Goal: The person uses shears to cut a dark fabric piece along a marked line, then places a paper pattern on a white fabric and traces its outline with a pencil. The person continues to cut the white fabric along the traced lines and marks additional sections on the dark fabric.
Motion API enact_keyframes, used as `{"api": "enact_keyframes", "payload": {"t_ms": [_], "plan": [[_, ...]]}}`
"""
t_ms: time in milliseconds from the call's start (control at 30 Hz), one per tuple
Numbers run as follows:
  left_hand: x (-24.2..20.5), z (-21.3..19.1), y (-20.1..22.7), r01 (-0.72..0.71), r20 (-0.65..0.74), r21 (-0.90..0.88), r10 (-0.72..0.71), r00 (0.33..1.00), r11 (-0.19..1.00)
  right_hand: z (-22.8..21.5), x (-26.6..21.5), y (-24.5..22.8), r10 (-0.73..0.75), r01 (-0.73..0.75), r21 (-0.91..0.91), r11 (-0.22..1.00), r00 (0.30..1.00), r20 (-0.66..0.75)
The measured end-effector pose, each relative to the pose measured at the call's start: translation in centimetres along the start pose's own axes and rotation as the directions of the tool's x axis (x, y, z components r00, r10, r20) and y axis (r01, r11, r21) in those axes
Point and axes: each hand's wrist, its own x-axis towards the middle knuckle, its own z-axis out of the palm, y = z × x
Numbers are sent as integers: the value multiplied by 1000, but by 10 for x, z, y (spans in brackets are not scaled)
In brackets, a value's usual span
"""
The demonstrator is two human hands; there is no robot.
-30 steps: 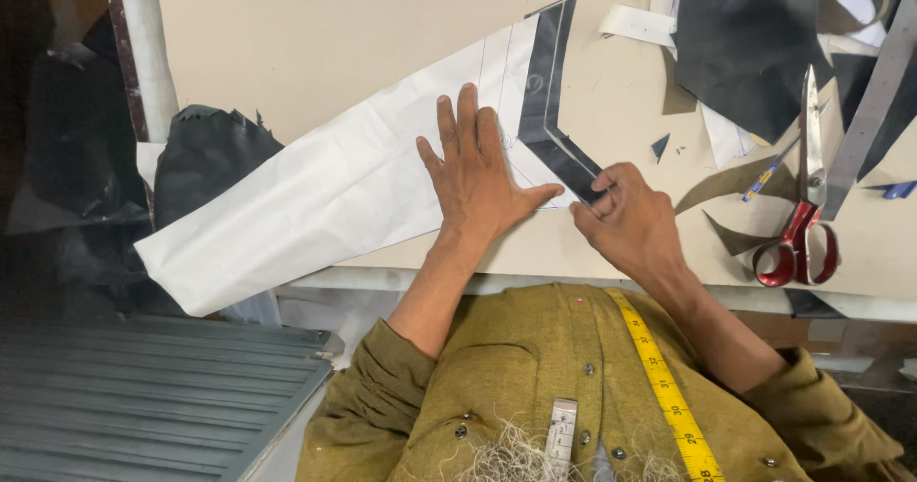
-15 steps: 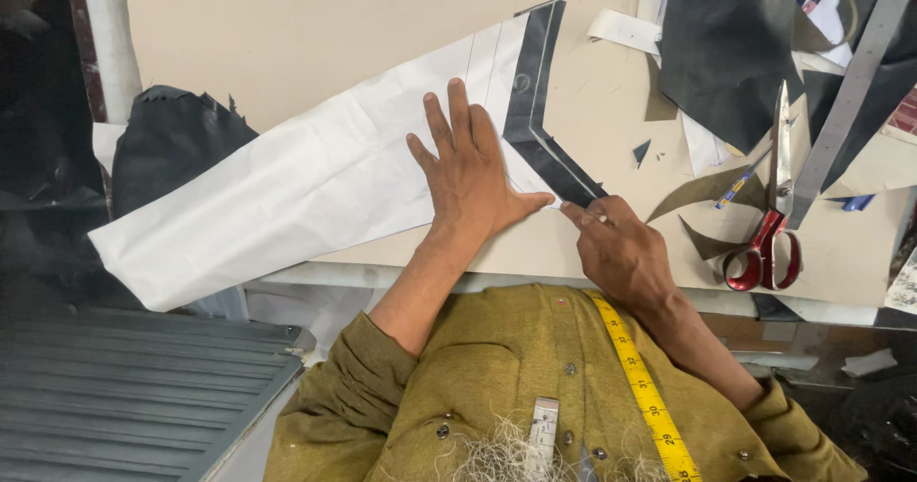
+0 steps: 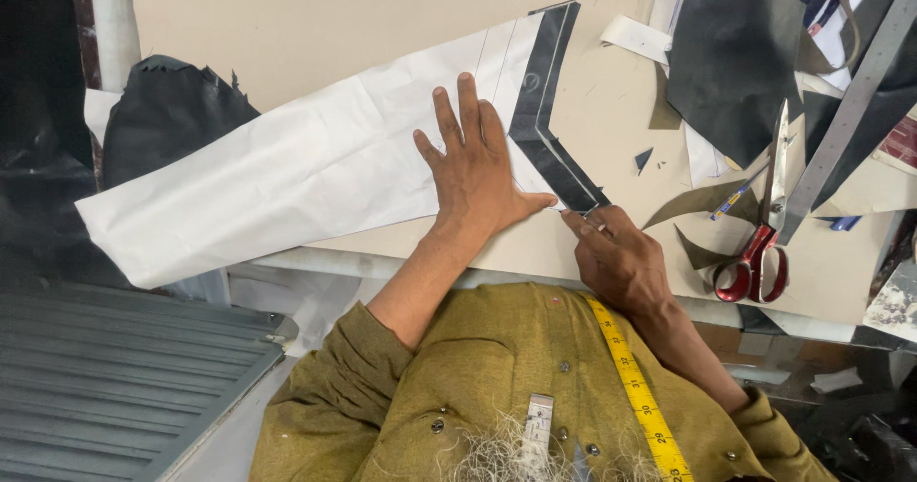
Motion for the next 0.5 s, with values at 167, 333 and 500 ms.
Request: {"api": "enact_keyframes", "payload": {"t_ms": [167,333,500], "plan": [[-1,-2,2,11,19,-4,-11,1000,1000,-6,-1,-8,71,-66,57,996,995,-74],[-4,-11,2,34,41,-24,-33,999,999,-9,-9,-12,126,-102,156,982,981,-149],[0,-11,6,89,136,-18,-86,987,996,-44,-30,20,172,-176,4,984,958,-231]]}}
